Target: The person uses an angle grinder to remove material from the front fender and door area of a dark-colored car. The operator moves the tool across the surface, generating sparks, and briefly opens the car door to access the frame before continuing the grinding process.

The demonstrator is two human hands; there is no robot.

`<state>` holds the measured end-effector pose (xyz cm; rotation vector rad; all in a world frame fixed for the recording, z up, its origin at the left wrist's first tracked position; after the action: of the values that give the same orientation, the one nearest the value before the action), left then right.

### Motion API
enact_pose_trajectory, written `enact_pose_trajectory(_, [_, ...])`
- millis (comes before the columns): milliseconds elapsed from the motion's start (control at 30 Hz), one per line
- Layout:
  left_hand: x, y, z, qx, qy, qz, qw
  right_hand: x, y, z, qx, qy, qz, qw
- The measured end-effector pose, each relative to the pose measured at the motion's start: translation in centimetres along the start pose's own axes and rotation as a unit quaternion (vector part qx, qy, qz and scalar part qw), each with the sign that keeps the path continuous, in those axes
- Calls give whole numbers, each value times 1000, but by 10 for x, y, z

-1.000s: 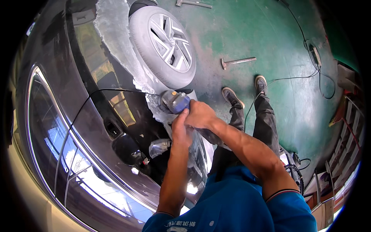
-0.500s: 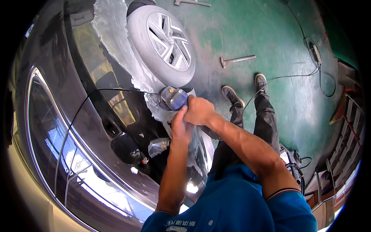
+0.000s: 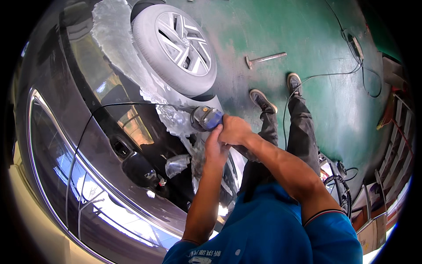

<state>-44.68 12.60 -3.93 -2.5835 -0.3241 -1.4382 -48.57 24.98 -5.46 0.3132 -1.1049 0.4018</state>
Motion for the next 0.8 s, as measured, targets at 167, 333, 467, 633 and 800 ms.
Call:
enact_pose_trajectory(167, [4, 6, -16, -96, -36, -41, 994, -5, -12, 0, -96, 50, 36, 993])
enact_pose_trajectory(333, [14, -12, -65, -173, -133, -49, 975, -6, -5, 28, -177, 102, 17, 979])
enact_pose_trajectory(467, [12, -14, -79, -205, -154, -23, 966, 6, 9, 45, -199, 94, 58, 974])
enact_pose_trajectory(633, [18, -7, -59, -230, -151, -43, 960, -12, -13, 19, -165, 103, 32, 980])
enact_pose_trajectory(800, [8, -18, -91, -245, -160, 2, 956, 14, 20, 58, -232, 81, 108, 963])
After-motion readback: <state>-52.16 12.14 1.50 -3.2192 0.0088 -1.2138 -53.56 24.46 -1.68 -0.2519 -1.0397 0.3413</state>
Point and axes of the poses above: each hand's wrist, its own x-axis away from the middle knuckle, its own y-axis out of the back of the hand, z = x × y, the point moved 6 cm from there along -x, towards the middle knuckle, and after that the axes turned 13 degrees about -y, right-handed, at the moved point
